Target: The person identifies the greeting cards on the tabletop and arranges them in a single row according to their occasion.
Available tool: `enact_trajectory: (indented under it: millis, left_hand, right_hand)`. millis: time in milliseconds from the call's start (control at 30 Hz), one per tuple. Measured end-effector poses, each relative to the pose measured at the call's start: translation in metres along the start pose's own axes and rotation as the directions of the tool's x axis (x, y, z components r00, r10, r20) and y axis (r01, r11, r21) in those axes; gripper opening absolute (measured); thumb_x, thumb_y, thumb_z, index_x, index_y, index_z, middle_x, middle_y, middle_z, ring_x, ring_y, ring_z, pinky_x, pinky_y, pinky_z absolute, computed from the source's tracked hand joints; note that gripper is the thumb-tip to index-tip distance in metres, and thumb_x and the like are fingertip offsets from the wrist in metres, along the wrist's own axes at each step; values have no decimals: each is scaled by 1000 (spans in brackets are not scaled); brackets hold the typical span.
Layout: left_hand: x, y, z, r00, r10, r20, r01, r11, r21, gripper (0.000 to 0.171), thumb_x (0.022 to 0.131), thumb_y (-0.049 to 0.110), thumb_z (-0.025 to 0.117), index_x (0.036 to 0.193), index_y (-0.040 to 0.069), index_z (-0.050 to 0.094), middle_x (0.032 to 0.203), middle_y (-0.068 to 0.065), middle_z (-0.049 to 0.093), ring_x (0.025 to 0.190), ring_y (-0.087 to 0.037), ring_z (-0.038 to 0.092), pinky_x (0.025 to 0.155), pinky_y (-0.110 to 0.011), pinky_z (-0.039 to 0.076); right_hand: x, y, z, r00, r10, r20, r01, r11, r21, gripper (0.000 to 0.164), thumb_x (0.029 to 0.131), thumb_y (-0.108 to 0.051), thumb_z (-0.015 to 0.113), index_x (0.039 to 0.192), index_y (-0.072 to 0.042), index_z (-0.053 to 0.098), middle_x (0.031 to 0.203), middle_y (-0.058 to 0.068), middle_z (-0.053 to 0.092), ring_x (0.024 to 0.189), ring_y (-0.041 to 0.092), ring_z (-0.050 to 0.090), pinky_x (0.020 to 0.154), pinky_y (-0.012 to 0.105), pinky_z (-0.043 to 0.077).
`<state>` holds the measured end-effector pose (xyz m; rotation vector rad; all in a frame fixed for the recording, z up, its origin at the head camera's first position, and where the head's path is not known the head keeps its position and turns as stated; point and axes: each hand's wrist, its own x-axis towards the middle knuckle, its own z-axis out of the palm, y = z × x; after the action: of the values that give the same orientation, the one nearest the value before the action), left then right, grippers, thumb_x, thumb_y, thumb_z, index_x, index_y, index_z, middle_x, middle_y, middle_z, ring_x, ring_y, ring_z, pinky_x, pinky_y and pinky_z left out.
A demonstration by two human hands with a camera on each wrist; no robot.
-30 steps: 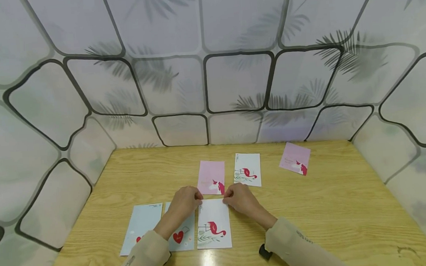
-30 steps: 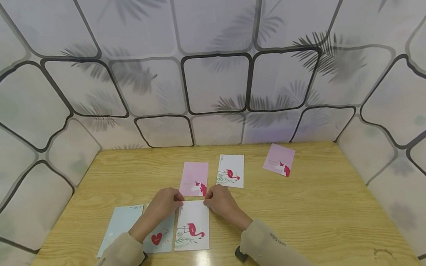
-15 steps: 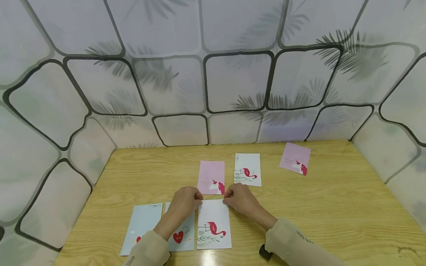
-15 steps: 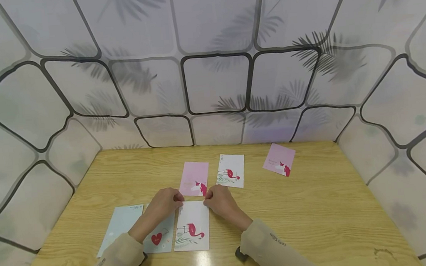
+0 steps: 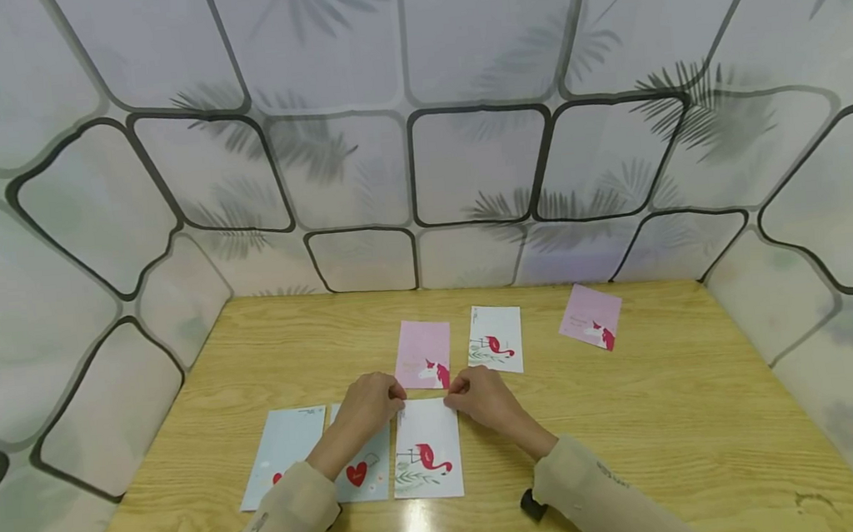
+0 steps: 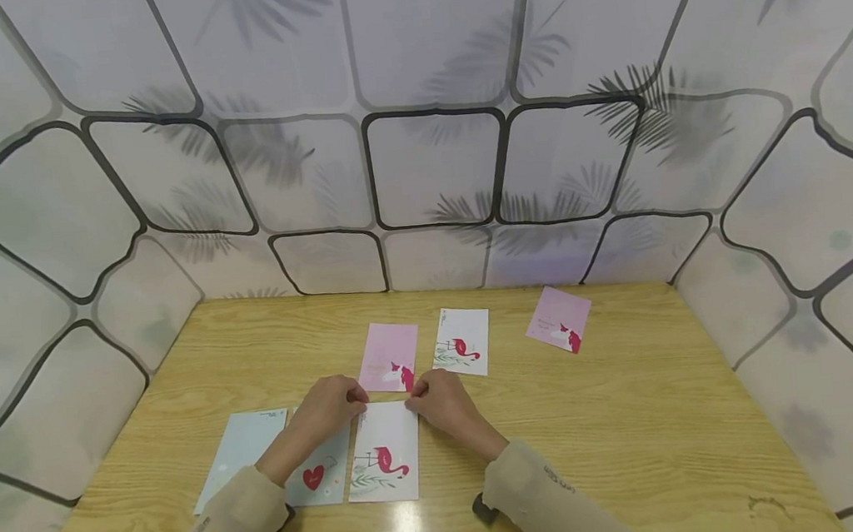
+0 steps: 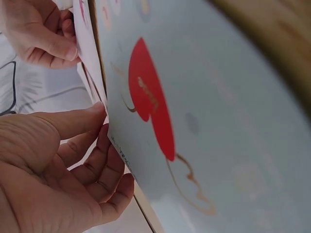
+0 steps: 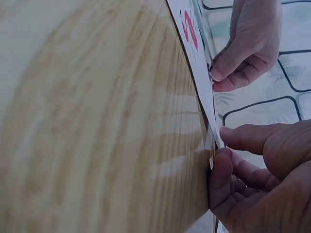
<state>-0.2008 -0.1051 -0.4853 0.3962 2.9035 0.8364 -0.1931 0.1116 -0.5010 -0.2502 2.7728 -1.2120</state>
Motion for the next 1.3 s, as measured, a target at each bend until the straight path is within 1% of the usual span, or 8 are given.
enact_trajectory:
  millis: [133,367,533,633,733,967,1100,1300]
  left_hand:
    - [1,-1,-2,1000,-20,-20,20,1000,-13,6,94,9,77,89,7,76,86,-1,70,76,-14,60,72,-35,55]
    - [3,3,-8,996,26,-83,-26,1000,1,6,94,11,77,96,5,77,91,-4,72,78,-16,62,74,-36,56]
    - [2,8,-14,994,42,-101,-43,999,-2,12,95,13,76,102,4,77,96,-6,73,82,-17,64,75,-36,56]
    - [3,14,-21,991,69,-115,-70,998,-6,16,96,14,76,106,2,77,99,-8,73,87,-21,67,78,-38,57]
    - [5,20,-28,988,86,-126,-91,996,-27,20,96,13,75,111,0,75,104,-11,73,95,-25,68,83,-41,58]
    - [19,35,-41,984,115,-136,-128,988,-90,25,99,16,72,119,1,73,113,-11,72,106,-27,67,92,-44,56]
    - [32,44,-42,977,155,-146,-170,980,-99,27,99,16,72,121,0,72,114,-13,72,106,-28,67,93,-44,55]
    - [53,59,-38,975,191,-110,-203,973,-108,35,100,17,70,130,-2,67,119,-15,70,110,-31,65,95,-44,54]
  right_hand:
    - [-1,3,0,1000,8,2,-8,1000,24,9,92,-13,78,89,-7,74,79,-2,66,68,12,56,61,26,49]
    - [-6,5,-8,1000,-9,22,8,998,59,9,96,-17,74,95,-8,75,84,-3,67,74,13,56,67,27,49]
    - [-11,7,-21,999,15,39,-18,997,78,13,98,-18,73,102,-6,76,91,-1,70,79,14,60,69,29,53]
    - [-12,9,-31,999,44,19,-46,995,84,17,98,-18,72,106,-4,75,94,0,70,81,14,61,68,30,54]
    - [-12,12,-44,999,43,-9,-42,996,76,19,97,-17,73,108,-2,75,95,2,71,81,16,62,66,30,54]
    - [-9,25,-76,999,21,-43,-19,999,33,29,99,-20,70,117,2,72,101,8,71,90,21,65,70,33,55]
    - [-4,32,-92,999,2,-42,0,999,37,34,100,-21,68,122,5,69,106,12,71,94,25,65,73,36,56]
    - [10,44,-107,999,-22,-45,25,998,51,40,101,-20,67,127,11,63,114,20,70,103,35,65,80,42,57]
